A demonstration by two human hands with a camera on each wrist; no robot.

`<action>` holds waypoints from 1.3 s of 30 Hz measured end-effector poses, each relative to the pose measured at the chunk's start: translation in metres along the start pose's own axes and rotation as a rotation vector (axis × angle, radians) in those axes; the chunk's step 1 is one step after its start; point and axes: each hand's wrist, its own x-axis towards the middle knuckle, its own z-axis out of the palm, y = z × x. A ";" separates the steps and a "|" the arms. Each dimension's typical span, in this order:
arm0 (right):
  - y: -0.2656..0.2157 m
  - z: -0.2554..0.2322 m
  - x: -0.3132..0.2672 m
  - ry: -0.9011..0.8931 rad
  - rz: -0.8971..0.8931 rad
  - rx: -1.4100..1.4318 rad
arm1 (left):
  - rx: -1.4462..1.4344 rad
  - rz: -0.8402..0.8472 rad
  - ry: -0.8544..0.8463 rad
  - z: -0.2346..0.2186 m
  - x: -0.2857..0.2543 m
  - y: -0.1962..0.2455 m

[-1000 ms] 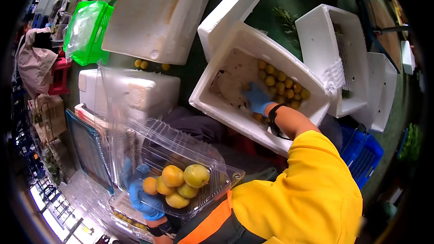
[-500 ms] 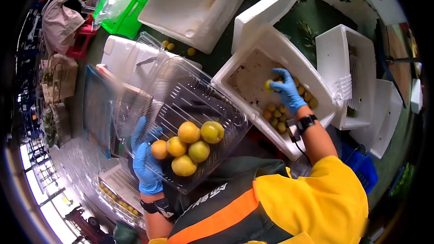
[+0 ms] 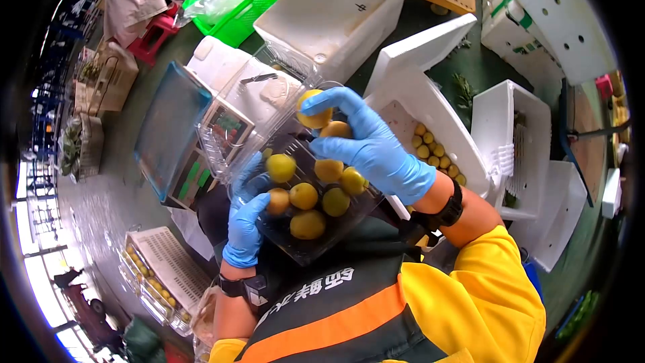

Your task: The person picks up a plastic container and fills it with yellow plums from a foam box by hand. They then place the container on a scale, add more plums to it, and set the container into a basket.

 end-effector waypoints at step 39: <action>-0.022 -0.127 0.009 0.361 -0.278 -0.423 | -0.138 0.025 0.083 -0.018 0.001 -0.027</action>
